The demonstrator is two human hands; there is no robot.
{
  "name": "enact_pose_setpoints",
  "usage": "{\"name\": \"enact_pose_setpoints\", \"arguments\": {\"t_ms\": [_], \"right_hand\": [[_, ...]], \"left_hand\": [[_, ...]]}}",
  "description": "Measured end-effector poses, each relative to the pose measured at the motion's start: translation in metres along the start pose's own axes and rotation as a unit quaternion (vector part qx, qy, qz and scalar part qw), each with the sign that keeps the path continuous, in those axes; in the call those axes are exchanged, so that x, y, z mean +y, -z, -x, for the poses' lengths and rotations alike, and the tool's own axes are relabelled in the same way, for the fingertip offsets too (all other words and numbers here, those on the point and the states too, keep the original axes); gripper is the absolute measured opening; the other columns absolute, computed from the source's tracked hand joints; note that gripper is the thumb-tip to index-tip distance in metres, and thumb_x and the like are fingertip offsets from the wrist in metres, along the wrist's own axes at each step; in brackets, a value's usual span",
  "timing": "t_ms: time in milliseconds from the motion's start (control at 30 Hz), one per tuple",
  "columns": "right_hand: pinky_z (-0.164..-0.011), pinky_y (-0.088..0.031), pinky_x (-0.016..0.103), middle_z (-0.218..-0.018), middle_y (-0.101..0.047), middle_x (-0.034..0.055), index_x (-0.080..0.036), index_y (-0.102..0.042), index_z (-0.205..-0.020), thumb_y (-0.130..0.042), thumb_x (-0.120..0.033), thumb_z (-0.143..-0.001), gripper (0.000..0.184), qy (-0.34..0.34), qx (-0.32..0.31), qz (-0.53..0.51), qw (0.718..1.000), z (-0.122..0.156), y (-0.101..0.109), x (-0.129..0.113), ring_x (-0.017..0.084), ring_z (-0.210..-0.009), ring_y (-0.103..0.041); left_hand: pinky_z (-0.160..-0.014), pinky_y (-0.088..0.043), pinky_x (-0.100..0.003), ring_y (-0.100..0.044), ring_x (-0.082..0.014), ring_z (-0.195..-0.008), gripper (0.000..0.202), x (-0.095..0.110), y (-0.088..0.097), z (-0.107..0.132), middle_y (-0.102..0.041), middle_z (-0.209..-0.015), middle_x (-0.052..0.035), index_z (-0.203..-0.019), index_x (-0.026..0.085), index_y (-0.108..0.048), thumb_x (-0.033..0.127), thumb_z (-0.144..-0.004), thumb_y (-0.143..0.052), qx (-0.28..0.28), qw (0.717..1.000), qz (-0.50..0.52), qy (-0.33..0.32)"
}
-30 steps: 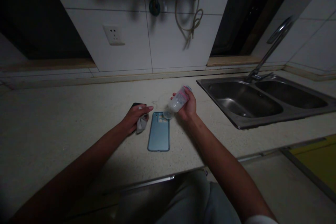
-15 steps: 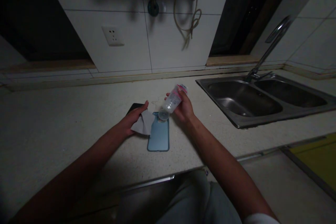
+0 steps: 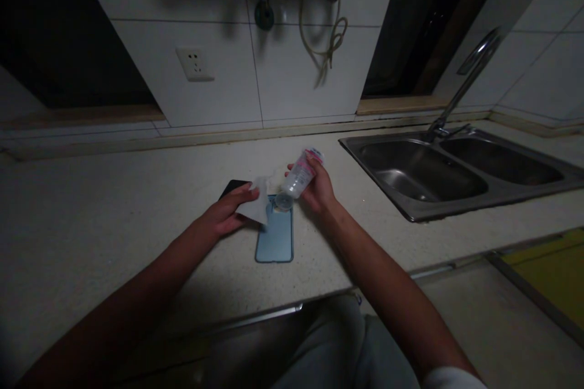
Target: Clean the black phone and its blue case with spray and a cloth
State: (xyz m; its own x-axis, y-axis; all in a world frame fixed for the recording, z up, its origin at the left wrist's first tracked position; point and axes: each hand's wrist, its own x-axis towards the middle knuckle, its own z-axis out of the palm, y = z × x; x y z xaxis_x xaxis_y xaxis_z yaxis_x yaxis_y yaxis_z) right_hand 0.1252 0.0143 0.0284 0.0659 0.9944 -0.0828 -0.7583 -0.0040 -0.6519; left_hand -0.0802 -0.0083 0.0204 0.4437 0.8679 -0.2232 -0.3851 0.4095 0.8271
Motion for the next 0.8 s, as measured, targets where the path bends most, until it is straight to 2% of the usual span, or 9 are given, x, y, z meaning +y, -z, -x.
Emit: {"name": "enact_pose_setpoints", "arguments": {"t_ms": [200, 333, 500, 667, 800], "right_hand": [[-0.056, -0.061, 0.031, -0.07, -0.072, -0.0009, -0.026, -0.058, -0.091, -0.074, -0.036, -0.077, 0.023, -0.019, -0.006, 0.013, 1.0, -0.001, 0.002, -0.002, 0.019, -0.058, -0.07], [-0.058, -0.062, 0.032, -0.072, -0.072, -0.0011, -0.026, -0.058, -0.091, -0.078, -0.037, -0.074, 0.029, -0.015, -0.025, 0.013, 0.999, -0.004, 0.005, 0.0, 0.02, -0.061, -0.071], [-0.064, -0.062, 0.033, -0.08, -0.075, 0.0026, -0.024, -0.059, -0.093, -0.082, -0.044, -0.07, 0.038, -0.015, -0.056, 0.046, 0.997, -0.006, 0.01, 0.003, 0.021, -0.069, -0.073], [-0.07, -0.061, 0.036, -0.085, -0.076, 0.0039, -0.023, -0.061, -0.093, -0.087, -0.047, -0.064, 0.046, 0.058, -0.062, 0.086, 0.993, -0.005, 0.008, 0.006, 0.022, -0.075, -0.073], [-0.073, -0.06, 0.036, -0.083, -0.077, 0.0003, -0.026, -0.06, -0.101, -0.087, -0.045, -0.063, 0.05, 0.124, -0.064, 0.104, 0.985, -0.001, 0.002, 0.005, 0.02, -0.074, -0.073]], "left_hand": [[-0.065, -0.054, -0.022, -0.067, -0.0133, -0.068, 0.014, 0.003, -0.002, -0.002, -0.072, -0.082, -0.0078, -0.09, 0.011, -0.069, 0.008, -0.077, -0.074, 0.012, 0.999, 0.04, 0.012], [-0.065, -0.056, -0.025, -0.068, -0.0147, -0.068, 0.006, 0.004, -0.004, -0.004, -0.072, -0.083, -0.0084, -0.089, 0.01, -0.068, 0.01, -0.084, -0.066, 0.034, 0.995, 0.097, 0.018], [-0.077, -0.058, -0.03, -0.07, -0.0178, -0.075, 0.014, 0.004, -0.008, -0.006, -0.072, -0.084, -0.0103, -0.09, 0.009, -0.068, 0.016, -0.092, -0.055, 0.051, 0.984, 0.17, 0.0], [-0.082, -0.059, -0.039, -0.072, -0.0213, -0.078, 0.023, 0.002, -0.009, -0.005, -0.074, -0.088, -0.0124, -0.101, 0.009, -0.065, 0.025, -0.097, -0.049, 0.036, 0.983, 0.176, 0.041], [-0.085, -0.059, -0.04, -0.073, -0.0223, -0.084, 0.024, -0.003, -0.007, -0.004, -0.075, -0.093, -0.0128, -0.107, 0.008, -0.064, 0.024, -0.097, -0.049, 0.014, 0.983, 0.182, 0.029]]}}
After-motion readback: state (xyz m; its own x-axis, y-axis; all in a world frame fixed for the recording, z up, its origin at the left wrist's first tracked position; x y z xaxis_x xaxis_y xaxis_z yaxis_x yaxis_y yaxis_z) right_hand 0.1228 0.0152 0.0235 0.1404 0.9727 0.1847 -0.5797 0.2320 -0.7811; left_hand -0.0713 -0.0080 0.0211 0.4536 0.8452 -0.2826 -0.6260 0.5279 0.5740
